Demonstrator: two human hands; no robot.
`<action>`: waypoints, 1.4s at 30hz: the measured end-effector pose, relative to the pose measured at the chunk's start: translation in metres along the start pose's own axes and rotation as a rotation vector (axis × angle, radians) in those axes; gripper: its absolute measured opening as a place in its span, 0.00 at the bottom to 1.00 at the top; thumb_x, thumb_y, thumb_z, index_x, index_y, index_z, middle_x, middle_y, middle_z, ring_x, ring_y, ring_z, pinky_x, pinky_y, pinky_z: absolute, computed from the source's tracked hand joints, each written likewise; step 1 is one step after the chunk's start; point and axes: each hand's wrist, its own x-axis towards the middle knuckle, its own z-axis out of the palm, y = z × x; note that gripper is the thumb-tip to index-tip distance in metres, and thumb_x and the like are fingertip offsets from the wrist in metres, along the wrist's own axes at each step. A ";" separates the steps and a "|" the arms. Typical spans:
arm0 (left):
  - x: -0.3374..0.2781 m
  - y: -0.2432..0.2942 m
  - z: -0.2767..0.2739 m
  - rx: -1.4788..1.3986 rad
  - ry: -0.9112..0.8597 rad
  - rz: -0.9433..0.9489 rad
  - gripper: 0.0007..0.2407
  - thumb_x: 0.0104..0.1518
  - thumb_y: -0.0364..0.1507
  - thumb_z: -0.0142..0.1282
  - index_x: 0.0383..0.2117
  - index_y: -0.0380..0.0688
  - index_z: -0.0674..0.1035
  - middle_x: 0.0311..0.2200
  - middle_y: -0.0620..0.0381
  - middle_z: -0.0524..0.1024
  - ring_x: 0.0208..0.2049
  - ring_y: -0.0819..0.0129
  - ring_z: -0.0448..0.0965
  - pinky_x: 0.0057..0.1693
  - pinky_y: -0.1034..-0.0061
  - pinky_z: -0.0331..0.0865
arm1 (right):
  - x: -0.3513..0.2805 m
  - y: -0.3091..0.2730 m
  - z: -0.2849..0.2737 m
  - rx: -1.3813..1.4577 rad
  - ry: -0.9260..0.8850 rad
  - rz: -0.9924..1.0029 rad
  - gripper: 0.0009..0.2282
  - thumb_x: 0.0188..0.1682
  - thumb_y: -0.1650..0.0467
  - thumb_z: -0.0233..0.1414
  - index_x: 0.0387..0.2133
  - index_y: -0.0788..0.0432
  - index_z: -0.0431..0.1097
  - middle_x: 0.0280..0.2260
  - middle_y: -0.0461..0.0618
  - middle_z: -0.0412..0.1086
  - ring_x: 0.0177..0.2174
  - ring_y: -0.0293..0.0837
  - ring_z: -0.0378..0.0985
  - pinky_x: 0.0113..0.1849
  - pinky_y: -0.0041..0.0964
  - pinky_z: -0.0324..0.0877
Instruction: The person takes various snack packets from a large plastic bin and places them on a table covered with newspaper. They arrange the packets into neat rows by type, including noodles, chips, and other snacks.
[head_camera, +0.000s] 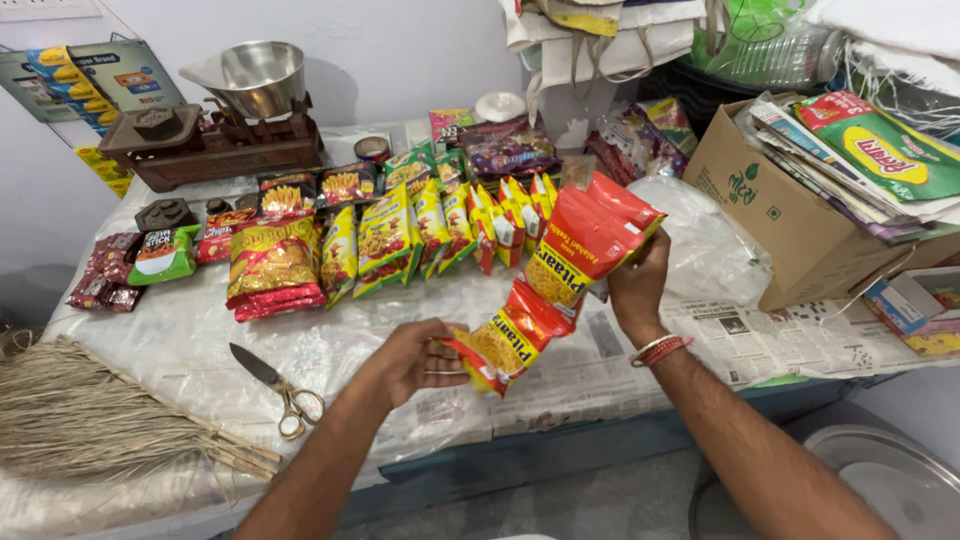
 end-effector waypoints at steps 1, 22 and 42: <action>-0.005 0.002 -0.004 -0.012 -0.018 0.007 0.15 0.55 0.32 0.49 0.46 0.40 0.78 0.33 0.51 0.78 0.33 0.62 0.80 0.50 0.54 0.80 | -0.001 0.001 -0.002 -0.051 0.003 -0.021 0.27 0.48 0.69 0.64 0.56 0.65 0.59 0.47 0.52 0.69 0.44 0.43 0.73 0.47 0.37 0.70; -0.038 -0.104 -0.101 -0.301 0.166 0.201 0.16 0.56 0.28 0.49 0.51 0.43 0.74 0.40 0.49 0.80 0.38 0.62 0.82 0.47 0.64 0.77 | -0.111 -0.073 0.024 -0.288 -0.594 -0.844 0.41 0.36 0.56 0.65 0.61 0.60 0.54 0.62 0.58 0.59 0.63 0.59 0.58 0.61 0.65 0.49; -0.057 -0.113 -0.053 -0.383 0.178 0.166 0.20 0.48 0.22 0.53 0.51 0.34 0.76 0.44 0.46 0.82 0.43 0.58 0.84 0.51 0.61 0.77 | -0.115 -0.083 0.001 -0.426 -0.762 -0.798 0.52 0.24 0.54 0.70 0.64 0.59 0.50 0.65 0.63 0.51 0.65 0.62 0.51 0.62 0.65 0.44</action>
